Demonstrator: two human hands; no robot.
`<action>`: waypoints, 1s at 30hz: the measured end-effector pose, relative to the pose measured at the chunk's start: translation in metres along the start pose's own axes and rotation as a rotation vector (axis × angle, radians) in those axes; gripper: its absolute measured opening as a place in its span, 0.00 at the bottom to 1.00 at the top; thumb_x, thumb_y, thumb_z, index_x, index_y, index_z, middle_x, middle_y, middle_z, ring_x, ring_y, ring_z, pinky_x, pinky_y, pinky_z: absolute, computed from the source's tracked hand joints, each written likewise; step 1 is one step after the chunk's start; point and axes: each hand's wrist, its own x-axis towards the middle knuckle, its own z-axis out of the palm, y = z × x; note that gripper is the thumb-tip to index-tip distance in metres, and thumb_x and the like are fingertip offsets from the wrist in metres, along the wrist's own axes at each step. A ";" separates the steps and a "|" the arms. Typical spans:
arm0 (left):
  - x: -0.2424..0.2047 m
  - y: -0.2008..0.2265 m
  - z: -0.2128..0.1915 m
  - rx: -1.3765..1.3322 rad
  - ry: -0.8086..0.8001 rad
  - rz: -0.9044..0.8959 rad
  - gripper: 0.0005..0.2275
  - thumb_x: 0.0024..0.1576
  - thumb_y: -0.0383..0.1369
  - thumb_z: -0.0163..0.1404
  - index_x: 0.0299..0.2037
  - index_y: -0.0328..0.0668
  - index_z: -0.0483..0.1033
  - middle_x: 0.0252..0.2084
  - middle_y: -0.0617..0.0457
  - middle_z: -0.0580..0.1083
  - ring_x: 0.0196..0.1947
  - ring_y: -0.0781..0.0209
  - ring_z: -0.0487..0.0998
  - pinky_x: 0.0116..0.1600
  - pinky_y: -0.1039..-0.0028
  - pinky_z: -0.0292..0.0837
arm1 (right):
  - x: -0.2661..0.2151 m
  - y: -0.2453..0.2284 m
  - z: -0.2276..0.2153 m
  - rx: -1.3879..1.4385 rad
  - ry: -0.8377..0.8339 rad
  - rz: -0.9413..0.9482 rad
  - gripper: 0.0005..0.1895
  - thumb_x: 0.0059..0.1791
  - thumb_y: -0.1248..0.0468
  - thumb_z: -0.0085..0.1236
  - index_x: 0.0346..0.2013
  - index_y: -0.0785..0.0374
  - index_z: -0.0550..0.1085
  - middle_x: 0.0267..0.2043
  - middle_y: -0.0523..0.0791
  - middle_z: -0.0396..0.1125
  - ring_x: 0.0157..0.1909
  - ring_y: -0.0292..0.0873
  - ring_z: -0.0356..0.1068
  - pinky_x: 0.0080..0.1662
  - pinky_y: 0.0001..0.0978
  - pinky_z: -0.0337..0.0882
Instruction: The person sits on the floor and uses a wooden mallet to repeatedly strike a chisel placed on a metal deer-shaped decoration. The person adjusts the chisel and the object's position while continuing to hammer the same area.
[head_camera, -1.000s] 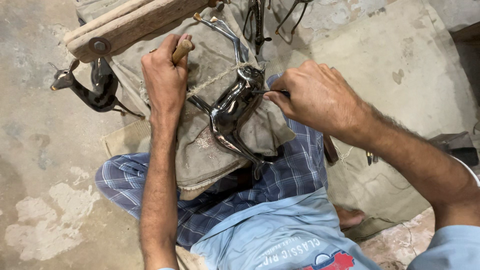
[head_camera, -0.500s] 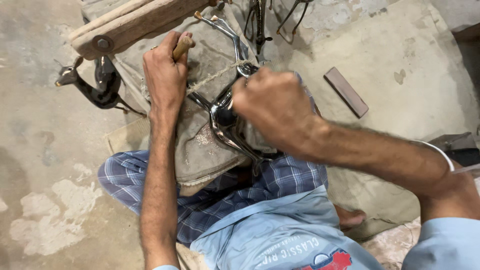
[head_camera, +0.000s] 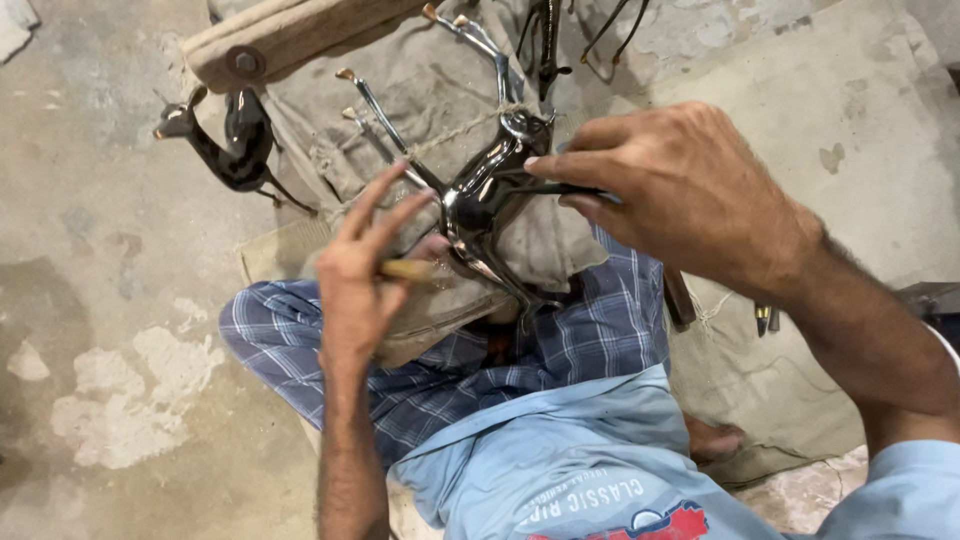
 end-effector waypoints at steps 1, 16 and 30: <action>-0.002 0.002 0.002 0.046 0.007 0.050 0.20 0.54 0.39 0.64 0.57 0.54 0.79 0.70 0.52 0.69 0.49 0.56 0.85 0.47 0.68 0.86 | 0.002 -0.001 0.000 -0.006 0.029 -0.026 0.15 0.49 0.59 0.63 0.49 0.57 0.82 0.40 0.44 0.77 0.32 0.39 0.74 0.34 0.34 0.75; -0.004 0.001 0.015 0.262 -0.134 0.084 0.30 0.51 0.48 0.62 0.66 0.69 0.72 0.77 0.57 0.57 0.38 0.57 0.85 0.40 0.66 0.80 | 0.026 -0.025 0.010 -0.039 0.014 -0.113 0.12 0.51 0.64 0.61 0.48 0.63 0.81 0.34 0.47 0.75 0.34 0.44 0.75 0.33 0.39 0.76; -0.004 -0.004 0.021 0.300 -0.161 0.052 0.29 0.53 0.54 0.57 0.67 0.73 0.71 0.77 0.59 0.56 0.32 0.62 0.84 0.36 0.69 0.80 | 0.026 -0.032 0.010 -0.142 -0.014 -0.139 0.16 0.49 0.71 0.59 0.52 0.66 0.79 0.37 0.50 0.76 0.38 0.45 0.76 0.36 0.36 0.78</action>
